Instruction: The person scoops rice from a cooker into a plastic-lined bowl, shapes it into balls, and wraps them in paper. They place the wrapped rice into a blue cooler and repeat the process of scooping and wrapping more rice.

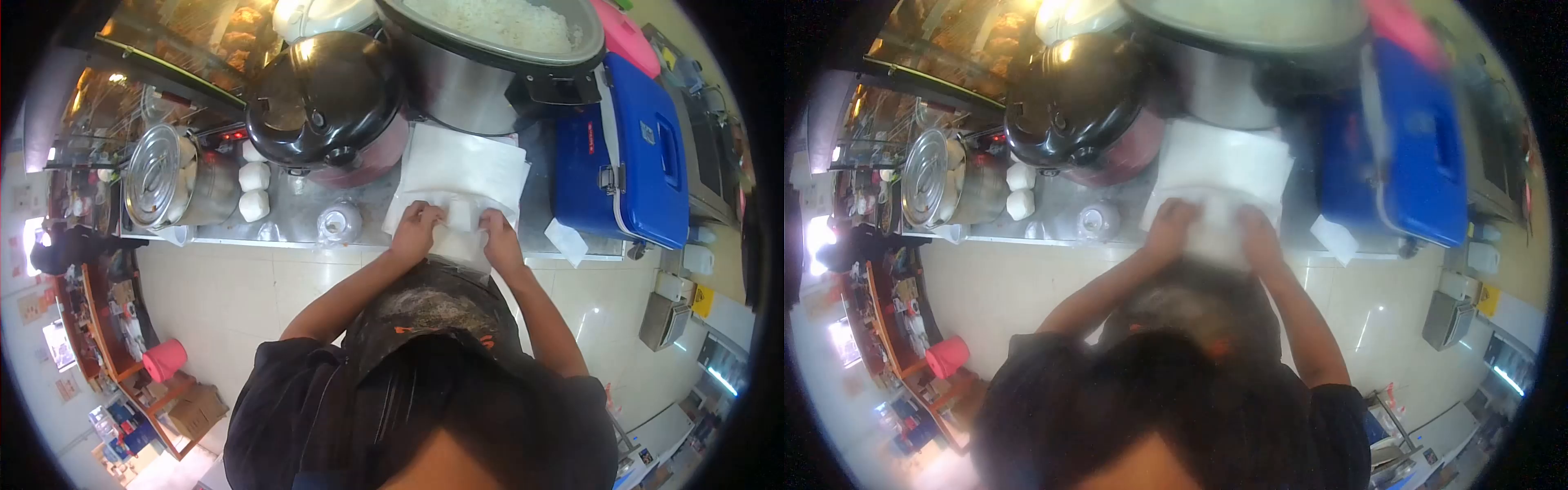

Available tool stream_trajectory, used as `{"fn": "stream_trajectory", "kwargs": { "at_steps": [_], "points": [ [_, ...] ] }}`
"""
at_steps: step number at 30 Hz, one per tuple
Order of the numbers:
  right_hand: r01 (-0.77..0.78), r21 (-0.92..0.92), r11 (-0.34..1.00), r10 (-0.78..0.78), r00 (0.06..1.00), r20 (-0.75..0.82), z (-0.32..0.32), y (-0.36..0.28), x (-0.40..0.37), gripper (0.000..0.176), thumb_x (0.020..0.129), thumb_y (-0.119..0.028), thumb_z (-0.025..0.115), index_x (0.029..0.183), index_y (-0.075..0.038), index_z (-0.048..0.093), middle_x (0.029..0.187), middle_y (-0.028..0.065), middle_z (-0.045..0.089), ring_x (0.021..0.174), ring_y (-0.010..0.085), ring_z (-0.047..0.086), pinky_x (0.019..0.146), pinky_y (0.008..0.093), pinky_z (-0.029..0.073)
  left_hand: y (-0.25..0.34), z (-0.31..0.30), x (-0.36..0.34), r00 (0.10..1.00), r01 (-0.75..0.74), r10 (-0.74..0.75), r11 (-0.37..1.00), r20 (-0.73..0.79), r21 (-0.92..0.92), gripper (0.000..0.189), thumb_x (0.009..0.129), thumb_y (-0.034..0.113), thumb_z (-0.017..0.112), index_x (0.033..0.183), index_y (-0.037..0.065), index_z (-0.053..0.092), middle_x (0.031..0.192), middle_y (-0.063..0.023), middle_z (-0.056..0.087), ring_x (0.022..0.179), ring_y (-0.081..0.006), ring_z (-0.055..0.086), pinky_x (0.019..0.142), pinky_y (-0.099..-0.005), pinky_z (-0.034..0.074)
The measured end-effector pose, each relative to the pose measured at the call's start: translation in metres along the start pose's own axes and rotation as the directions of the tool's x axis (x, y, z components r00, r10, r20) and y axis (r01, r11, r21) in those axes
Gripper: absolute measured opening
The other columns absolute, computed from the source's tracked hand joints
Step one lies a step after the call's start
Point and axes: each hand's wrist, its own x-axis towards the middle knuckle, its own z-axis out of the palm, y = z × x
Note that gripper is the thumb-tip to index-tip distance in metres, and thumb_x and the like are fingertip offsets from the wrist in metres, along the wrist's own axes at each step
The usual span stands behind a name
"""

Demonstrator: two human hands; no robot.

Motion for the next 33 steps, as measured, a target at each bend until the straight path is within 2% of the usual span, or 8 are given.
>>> {"fn": "stream_trajectory", "kwargs": {
  "at_steps": [3, 7, 10, 16, 19, 23, 26, 33],
  "points": [
    [-0.054, 0.107, 0.993, 0.035, 0.985, 0.169, -0.032, -0.010, 0.033, 0.042, 0.078, 0.013, 0.056, 0.111, -0.008, 0.045, 0.087, 0.0150, 0.071, 0.083, 0.0335, 0.069, 0.073, 0.0434, 0.052, -0.008, -0.005, 0.013, 0.965, 0.234, -0.210, 0.961, 0.159, -0.151, 0.022, 0.080, -0.004, 0.060, 0.100, 0.006, 0.054, 0.091, -0.0160, 0.062, 0.092, -0.0349, 0.059, 0.081, -0.0432, 0.049],
    [-0.327, 0.018, 0.945, 0.320, 0.933, 0.167, -0.022, -0.006, 0.061, 0.044, 0.071, 0.002, 0.073, 0.110, -0.007, 0.054, 0.086, 0.0137, 0.072, 0.082, 0.0299, 0.070, 0.071, 0.0403, 0.053, -0.006, -0.006, 0.033, 0.969, 0.141, -0.138, 0.990, 0.204, 0.000, 0.029, 0.073, 0.000, 0.067, 0.098, 0.007, 0.054, 0.090, -0.0118, 0.062, 0.089, -0.0340, 0.059, 0.080, -0.0423, 0.050],
    [0.005, -0.532, 0.847, -0.036, 0.998, -0.048, -0.015, -0.018, 0.068, 0.043, 0.067, -0.006, 0.079, 0.105, -0.006, 0.060, 0.091, 0.0156, 0.070, 0.085, 0.0305, 0.069, 0.074, 0.0409, 0.053, 0.005, -0.011, 0.057, 0.999, 0.033, -0.035, 0.980, 0.007, 0.198, 0.027, 0.070, 0.008, 0.072, 0.093, 0.008, 0.058, 0.091, -0.0101, 0.063, 0.089, -0.0336, 0.059, 0.080, -0.0410, 0.051],
    [-0.125, -0.269, 0.955, 0.171, 0.974, 0.151, -0.012, 0.004, 0.069, 0.029, 0.071, -0.013, 0.078, 0.093, -0.004, 0.062, 0.091, 0.0167, 0.065, 0.081, 0.0378, 0.064, 0.077, 0.0469, 0.052, -0.018, -0.020, 0.067, 0.913, -0.007, -0.077, 0.979, 0.401, 0.203, 0.019, 0.073, 0.017, 0.072, 0.088, 0.008, 0.065, 0.095, -0.0079, 0.061, 0.091, -0.0298, 0.061, 0.077, -0.0423, 0.054],
    [0.000, -0.174, 0.985, -0.007, 0.999, -0.042, -0.010, 0.000, 0.037, 0.019, 0.075, -0.011, 0.074, 0.086, -0.003, 0.060, 0.086, 0.0182, 0.063, 0.080, 0.0405, 0.062, 0.074, 0.0476, 0.051, -0.004, -0.025, 0.051, 0.881, 0.234, -0.244, 0.969, 0.406, 0.075, 0.016, 0.077, 0.016, 0.067, 0.089, 0.006, 0.064, 0.095, -0.0096, 0.060, 0.092, -0.0287, 0.061, 0.075, -0.0425, 0.054],
    [0.165, -0.262, 0.951, -0.186, 0.981, -0.057, 0.019, 0.025, -0.004, 0.013, 0.074, -0.005, 0.067, 0.083, -0.001, 0.059, 0.087, 0.0178, 0.060, 0.084, 0.0383, 0.060, 0.072, 0.0466, 0.051, -0.023, 0.008, 0.008, 0.924, -0.143, 0.085, 0.981, 0.374, 0.131, 0.017, 0.085, 0.012, 0.054, 0.093, -0.002, 0.060, 0.099, -0.0188, 0.058, 0.096, -0.0341, 0.060, 0.087, -0.0458, 0.050],
    [0.307, -0.226, 0.924, -0.317, 0.948, -0.005, 0.001, -0.003, 0.001, 0.020, 0.072, -0.003, 0.062, 0.090, 0.004, 0.062, 0.102, 0.0222, 0.060, 0.093, 0.0417, 0.057, 0.081, 0.0486, 0.049, -0.022, 0.000, 0.013, 0.894, 0.039, -0.043, 0.999, 0.446, 0.018, 0.022, 0.084, 0.012, 0.050, 0.096, -0.004, 0.060, 0.103, -0.0200, 0.058, 0.096, -0.0369, 0.057, 0.092, -0.0474, 0.045],
    [0.247, -0.220, 0.944, -0.216, 0.964, 0.158, -0.016, -0.020, 0.002, 0.021, 0.070, -0.003, 0.055, 0.089, 0.005, 0.059, 0.096, 0.0197, 0.051, 0.091, 0.0368, 0.047, 0.081, 0.0470, 0.042, -0.030, 0.019, 0.087, 0.823, -0.206, 0.092, 0.968, 0.561, 0.143, 0.039, 0.068, 0.025, 0.079, 0.094, -0.001, 0.066, 0.108, -0.0192, 0.061, 0.094, -0.0366, 0.065, 0.085, -0.0434, 0.054]
  ]
}}
